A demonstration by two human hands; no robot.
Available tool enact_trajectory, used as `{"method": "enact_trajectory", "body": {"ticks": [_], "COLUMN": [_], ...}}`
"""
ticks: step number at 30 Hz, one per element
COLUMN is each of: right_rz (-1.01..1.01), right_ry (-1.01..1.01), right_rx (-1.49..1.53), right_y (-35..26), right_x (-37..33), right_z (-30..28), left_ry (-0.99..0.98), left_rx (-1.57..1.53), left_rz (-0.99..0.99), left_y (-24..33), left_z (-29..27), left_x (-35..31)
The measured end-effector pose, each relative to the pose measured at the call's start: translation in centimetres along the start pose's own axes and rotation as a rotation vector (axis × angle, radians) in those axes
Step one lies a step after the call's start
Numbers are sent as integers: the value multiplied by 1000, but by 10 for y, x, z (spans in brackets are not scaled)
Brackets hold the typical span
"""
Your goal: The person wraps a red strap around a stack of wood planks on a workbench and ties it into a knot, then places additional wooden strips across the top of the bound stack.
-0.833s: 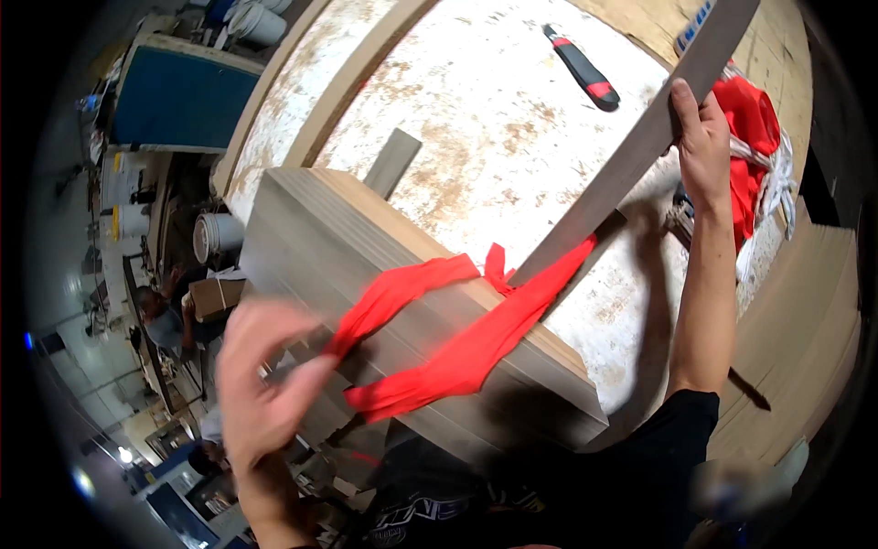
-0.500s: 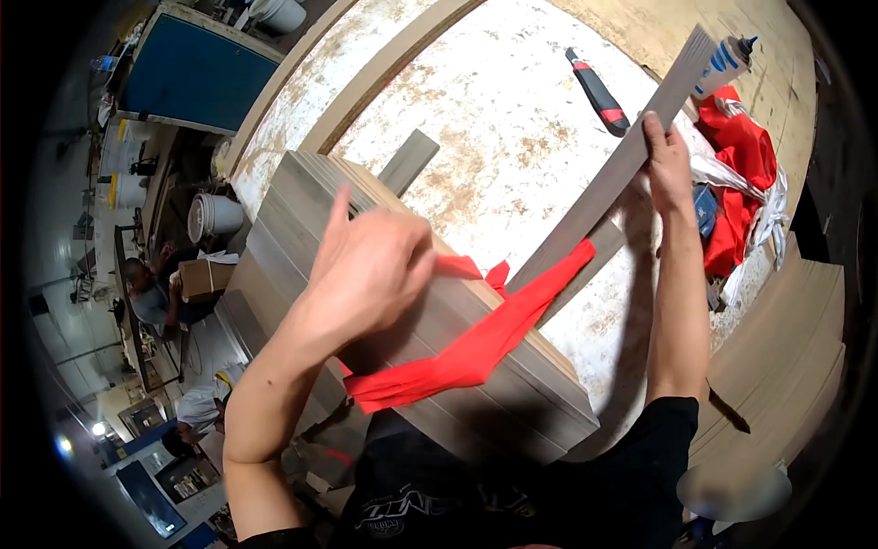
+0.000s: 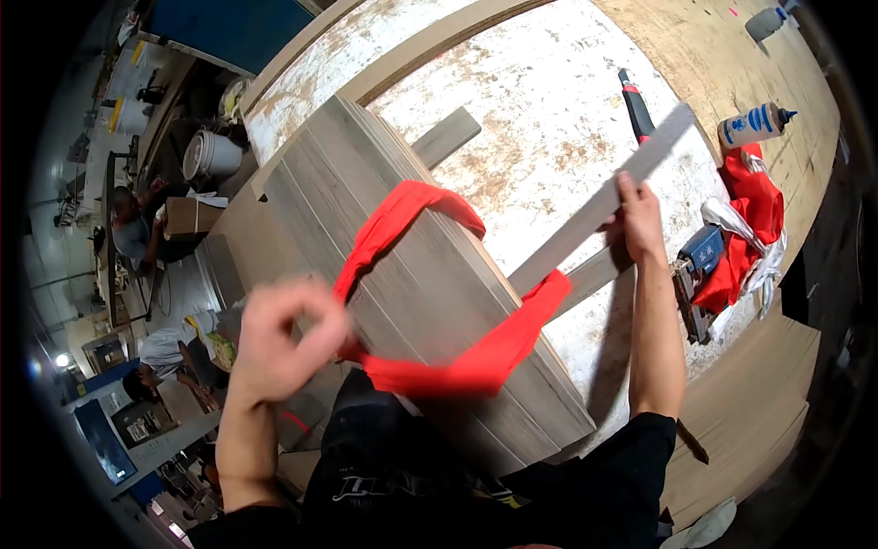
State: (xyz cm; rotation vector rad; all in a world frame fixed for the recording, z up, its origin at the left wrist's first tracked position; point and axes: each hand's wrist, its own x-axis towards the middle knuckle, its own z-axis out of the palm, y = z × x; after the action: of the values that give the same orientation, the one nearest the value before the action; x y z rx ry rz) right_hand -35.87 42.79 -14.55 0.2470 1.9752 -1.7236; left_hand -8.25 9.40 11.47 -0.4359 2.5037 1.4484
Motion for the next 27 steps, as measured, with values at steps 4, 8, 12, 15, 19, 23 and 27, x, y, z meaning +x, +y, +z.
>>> {"method": "enact_trajectory", "body": {"ticks": [4,8,12,15,19,23,27], "right_rz": [170,102,88,123,201,259,273], "right_ry": [-164,-99,-334,-354,-381,-454,-291], "right_rx": [102,33,-443,-523,-560,-484,-493], "right_y": [-19,-25,-10,-21,-10,-13,-28], "right_x": [7,14,16,15,29,32,11], "right_z": [6,1,-8,2,-6,-3,21], "left_ry": [-730,-391,-37,137,203,246,311], "left_rx": [-437,-677,-82,-24,192,287,63], "left_rz": [-578,-342,-238,-209,-220,-212,-138], "left_y": [-63,-183,-219,-185,-199,-237,-220], "left_z": [6,112,175,165,182,202,170], "left_x": [-93,-163,-123,-89,-71,-79,-98]}}
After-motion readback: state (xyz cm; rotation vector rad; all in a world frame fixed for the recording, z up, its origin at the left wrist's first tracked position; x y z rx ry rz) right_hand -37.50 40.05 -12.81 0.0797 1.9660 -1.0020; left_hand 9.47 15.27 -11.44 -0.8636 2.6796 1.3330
